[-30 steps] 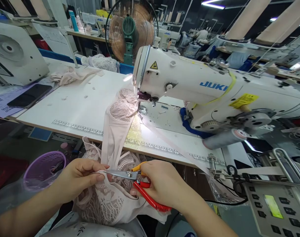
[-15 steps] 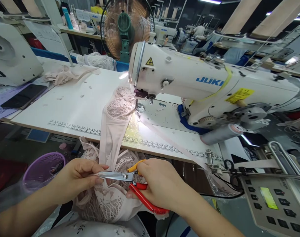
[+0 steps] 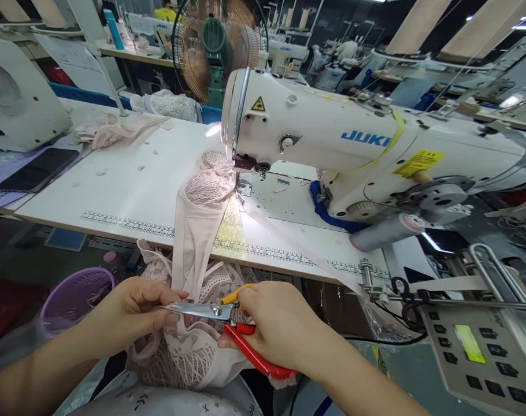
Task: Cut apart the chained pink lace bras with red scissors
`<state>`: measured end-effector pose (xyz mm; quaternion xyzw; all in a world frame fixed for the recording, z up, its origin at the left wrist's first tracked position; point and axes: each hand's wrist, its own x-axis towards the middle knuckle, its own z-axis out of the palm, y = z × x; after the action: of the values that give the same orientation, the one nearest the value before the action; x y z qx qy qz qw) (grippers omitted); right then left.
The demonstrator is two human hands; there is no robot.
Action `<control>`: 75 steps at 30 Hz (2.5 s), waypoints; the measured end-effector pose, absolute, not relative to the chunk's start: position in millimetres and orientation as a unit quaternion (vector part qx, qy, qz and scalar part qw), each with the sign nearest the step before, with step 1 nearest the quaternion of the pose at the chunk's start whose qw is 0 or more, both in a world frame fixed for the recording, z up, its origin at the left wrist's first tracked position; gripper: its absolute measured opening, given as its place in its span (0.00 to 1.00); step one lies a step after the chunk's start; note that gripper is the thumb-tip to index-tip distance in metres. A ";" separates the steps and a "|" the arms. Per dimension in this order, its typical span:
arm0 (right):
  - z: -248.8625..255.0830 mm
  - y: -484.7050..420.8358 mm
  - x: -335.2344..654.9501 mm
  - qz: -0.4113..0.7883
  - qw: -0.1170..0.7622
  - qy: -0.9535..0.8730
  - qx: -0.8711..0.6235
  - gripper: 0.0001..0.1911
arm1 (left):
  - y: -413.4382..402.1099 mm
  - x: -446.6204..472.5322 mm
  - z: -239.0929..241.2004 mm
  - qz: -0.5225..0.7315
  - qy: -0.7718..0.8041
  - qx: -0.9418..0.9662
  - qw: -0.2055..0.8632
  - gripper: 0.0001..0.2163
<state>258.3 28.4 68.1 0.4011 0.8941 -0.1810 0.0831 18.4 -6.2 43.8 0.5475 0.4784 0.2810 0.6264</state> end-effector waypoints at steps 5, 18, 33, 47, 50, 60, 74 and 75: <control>65.0 25.5 261.4 -0.188 0.062 0.894 0.402 0.25 | -5.3 18.8 44.3 0.278 0.472 0.545 0.635 0.07; 62.3 24.4 259.9 -0.204 0.081 0.876 0.430 0.23 | -4.8 18.2 43.2 0.267 0.485 0.549 0.626 0.07; 65.4 26.6 262.9 -0.223 0.054 0.873 0.430 0.21 | -4.2 20.4 43.4 0.299 0.478 0.488 0.666 0.07; 53.5 16.5 261.1 -0.291 -0.059 0.833 0.466 0.23 | -3.7 13.9 36.9 0.368 0.440 0.493 0.654 0.04; 41.1 9.1 256.4 -0.311 -0.106 0.828 0.455 0.23 | -4.7 11.1 36.6 0.403 0.429 0.499 0.636 0.03; 2.4 -5.9 242.8 -0.499 -0.152 0.719 0.460 0.20 | -15.9 -8.9 33.1 0.448 0.486 0.507 0.554 0.03; -4.0 -13.8 299.0 -0.407 -0.210 0.723 0.517 0.17 | -27.1 -28.4 43.5 0.515 0.622 0.413 0.421 0.03; -5.1 -13.7 301.9 -0.429 -0.214 0.704 0.524 0.17 | -27.7 -31.9 42.7 0.510 0.631 0.424 0.402 0.03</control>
<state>301.9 -13.7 -5.1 0.5235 0.7044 -0.4287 -0.2143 -31.9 -27.7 42.7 0.4241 0.6312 0.5097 0.4024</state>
